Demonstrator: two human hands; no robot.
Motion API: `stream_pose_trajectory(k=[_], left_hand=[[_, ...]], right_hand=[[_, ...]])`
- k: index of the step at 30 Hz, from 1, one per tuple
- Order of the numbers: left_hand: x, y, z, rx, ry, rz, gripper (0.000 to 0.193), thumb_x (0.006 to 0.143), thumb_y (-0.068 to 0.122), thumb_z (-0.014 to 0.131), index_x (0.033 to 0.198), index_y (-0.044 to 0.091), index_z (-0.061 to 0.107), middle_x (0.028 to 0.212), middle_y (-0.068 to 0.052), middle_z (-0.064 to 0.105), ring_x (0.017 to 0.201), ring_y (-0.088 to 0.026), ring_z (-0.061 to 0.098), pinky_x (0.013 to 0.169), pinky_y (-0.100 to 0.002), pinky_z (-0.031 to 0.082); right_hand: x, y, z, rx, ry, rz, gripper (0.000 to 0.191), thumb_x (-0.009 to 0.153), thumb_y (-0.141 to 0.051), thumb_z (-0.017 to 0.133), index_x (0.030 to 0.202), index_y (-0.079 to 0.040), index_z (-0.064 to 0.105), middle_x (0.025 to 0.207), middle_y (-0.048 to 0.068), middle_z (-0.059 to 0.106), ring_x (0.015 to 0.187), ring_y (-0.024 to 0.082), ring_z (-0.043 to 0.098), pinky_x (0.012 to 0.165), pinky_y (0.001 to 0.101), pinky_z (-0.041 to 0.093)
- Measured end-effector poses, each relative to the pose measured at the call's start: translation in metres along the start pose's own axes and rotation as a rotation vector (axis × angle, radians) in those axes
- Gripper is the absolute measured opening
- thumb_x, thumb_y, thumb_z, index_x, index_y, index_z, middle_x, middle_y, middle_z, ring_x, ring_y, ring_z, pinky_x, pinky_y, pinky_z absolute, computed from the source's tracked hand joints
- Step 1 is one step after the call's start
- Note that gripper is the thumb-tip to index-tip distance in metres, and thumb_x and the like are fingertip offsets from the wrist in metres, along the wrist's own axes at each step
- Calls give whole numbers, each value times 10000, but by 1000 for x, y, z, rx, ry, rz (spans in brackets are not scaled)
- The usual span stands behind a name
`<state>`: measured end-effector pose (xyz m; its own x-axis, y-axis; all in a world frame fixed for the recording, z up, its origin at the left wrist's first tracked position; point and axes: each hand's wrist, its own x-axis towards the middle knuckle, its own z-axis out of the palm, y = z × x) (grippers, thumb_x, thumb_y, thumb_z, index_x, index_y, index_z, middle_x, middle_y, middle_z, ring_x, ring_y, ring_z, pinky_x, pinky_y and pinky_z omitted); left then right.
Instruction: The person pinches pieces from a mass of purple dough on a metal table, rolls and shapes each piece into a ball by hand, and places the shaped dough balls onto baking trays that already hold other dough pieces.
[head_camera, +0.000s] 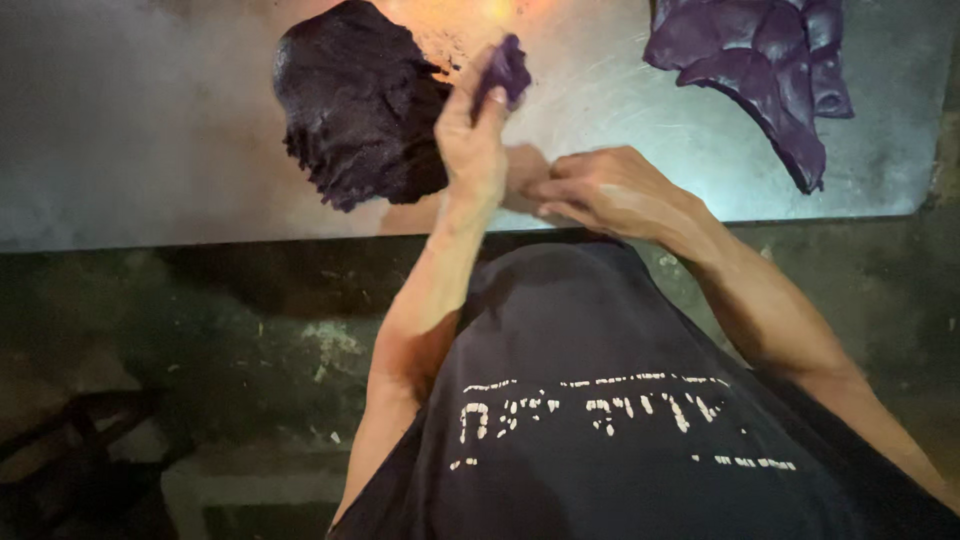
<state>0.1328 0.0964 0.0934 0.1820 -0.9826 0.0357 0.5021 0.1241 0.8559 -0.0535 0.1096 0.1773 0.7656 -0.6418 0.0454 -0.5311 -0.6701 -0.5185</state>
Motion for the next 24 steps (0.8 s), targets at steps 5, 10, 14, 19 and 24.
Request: stream_pose_trajectory(k=[5,10,14,19,24], left_hand=[[6,16,-8,219,-422,99,435,1037,-94,671,1453,-15,570,1424,-95,650,1304,-169,637,1134,-311,540],[-4,-3,17,279,-170,152,408,1041,-80,646,1442,-17,608,1334,-103,699,1181,-172,699,1064,-314,598],[-13,-32,44,-119,96,-169,489,1085,14,546,1569,-38,495,1242,-97,642,921,-177,458,770,-285,412],[-9,-45,30,41,33,-39,524,1102,77,499,1594,-21,349,1567,-68,485,1458,-151,438,1225,-276,325],[-7,-54,5,174,-316,-6,587,1054,26,428,1637,-17,375,1538,-177,525,1431,-210,490,1234,-336,360]], right_hand=[[-4,11,-31,770,506,96,609,911,-7,721,1480,-45,507,1500,72,519,1333,182,610,1008,304,595],[17,40,8,484,652,117,346,975,41,796,1297,-28,689,1330,147,630,1190,268,715,933,368,640],[27,40,47,-3,873,187,315,941,-19,841,1231,-79,732,1168,126,659,1056,322,705,886,422,601],[19,26,52,-148,636,53,670,876,21,661,1509,68,445,1469,331,548,1352,497,550,1106,491,510],[0,36,54,418,568,566,573,925,-105,736,1471,-133,563,1331,133,663,1132,273,693,888,369,579]])
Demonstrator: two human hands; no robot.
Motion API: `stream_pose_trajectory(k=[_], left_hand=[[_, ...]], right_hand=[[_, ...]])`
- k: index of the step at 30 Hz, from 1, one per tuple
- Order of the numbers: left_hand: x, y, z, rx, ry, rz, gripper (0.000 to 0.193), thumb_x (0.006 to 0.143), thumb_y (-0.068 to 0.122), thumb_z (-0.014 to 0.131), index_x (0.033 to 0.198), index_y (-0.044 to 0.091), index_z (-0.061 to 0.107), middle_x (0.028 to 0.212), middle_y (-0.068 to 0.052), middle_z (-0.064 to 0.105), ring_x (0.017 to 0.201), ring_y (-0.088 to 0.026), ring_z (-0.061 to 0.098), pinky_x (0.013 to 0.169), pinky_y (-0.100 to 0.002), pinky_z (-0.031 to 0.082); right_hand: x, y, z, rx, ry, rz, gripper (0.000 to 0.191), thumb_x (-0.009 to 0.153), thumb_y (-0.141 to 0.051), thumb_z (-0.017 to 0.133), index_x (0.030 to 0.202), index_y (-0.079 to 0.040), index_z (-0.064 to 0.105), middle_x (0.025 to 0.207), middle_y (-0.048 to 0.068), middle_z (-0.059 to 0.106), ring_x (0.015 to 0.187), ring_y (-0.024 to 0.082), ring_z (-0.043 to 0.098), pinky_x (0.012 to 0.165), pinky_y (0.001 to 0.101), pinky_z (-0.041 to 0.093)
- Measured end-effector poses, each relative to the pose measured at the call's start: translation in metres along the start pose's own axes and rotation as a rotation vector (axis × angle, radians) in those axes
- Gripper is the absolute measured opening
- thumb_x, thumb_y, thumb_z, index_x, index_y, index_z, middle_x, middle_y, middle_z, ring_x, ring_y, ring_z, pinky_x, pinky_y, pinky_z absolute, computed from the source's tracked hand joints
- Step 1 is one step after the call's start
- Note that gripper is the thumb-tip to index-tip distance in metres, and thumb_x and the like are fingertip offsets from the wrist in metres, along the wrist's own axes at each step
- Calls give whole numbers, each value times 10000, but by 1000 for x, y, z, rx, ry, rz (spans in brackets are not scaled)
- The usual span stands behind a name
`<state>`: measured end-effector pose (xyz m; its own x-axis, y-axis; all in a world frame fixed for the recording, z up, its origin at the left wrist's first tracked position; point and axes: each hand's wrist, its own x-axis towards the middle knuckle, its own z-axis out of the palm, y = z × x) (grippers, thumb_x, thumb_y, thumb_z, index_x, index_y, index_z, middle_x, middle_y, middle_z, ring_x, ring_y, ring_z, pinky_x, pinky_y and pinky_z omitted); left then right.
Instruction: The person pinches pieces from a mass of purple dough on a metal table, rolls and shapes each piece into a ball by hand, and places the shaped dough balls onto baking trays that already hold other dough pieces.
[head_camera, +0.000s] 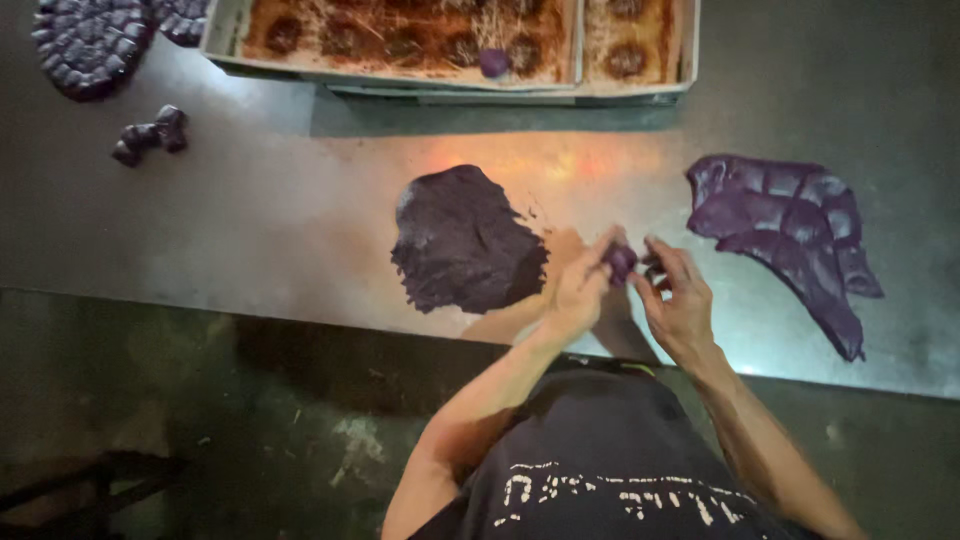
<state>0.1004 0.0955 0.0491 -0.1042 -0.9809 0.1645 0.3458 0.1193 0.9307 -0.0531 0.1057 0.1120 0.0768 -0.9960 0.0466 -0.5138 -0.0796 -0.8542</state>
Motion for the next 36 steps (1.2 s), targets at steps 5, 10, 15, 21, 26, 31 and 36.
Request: stream_pose_trajectory(k=[5,10,15,21,26,31,36], left_hand=[[-17,11,10,-192,-214,-71,731,934,24,395,1653,78,281,1605,-166,448,1451,-255,466,1205,-392,387],[-31,64,-10,938,-221,44,804,841,31,633,1594,55,353,1562,-301,407,1472,-465,359,1213,-510,258],[-10,91,-11,719,-58,93,672,896,59,602,1543,38,421,1554,-232,502,1446,-380,474,1207,-459,379],[-11,118,-31,658,-124,103,560,944,37,654,1487,1,520,1493,-201,570,1366,-320,573,1114,-412,474],[-19,122,-45,605,154,-38,415,948,27,659,1361,7,624,1314,-143,719,1124,-216,737,880,-326,580],[-18,114,-47,525,53,67,388,943,-4,670,1327,-8,620,1275,-142,698,1127,-198,714,918,-297,582],[-21,114,-75,413,180,1,378,944,-107,544,1300,-47,654,1198,-138,720,1049,-179,687,937,-315,569]], right_hand=[[-19,37,-14,-123,-123,-437,338,850,-76,738,1173,-61,638,1218,139,622,1069,319,650,836,372,558],[1,41,-32,-268,-405,-113,453,809,-348,662,1214,-145,674,1234,151,622,1044,344,585,883,473,495],[34,26,15,-528,-64,-491,328,835,-247,639,1132,-110,668,1189,135,664,1149,393,553,975,527,436],[7,38,2,-357,-351,-390,265,824,-261,667,1045,-117,691,1101,107,680,1014,347,603,894,494,465],[31,20,12,-497,-39,-415,212,814,-185,682,1001,-87,703,1051,130,686,1024,383,587,895,514,435],[9,15,36,-255,-265,-392,168,844,-209,680,962,-90,666,1047,112,697,986,355,621,874,455,477],[8,64,3,-642,-325,-256,269,857,-359,698,1036,-167,753,1064,99,723,1009,362,640,886,534,445]])
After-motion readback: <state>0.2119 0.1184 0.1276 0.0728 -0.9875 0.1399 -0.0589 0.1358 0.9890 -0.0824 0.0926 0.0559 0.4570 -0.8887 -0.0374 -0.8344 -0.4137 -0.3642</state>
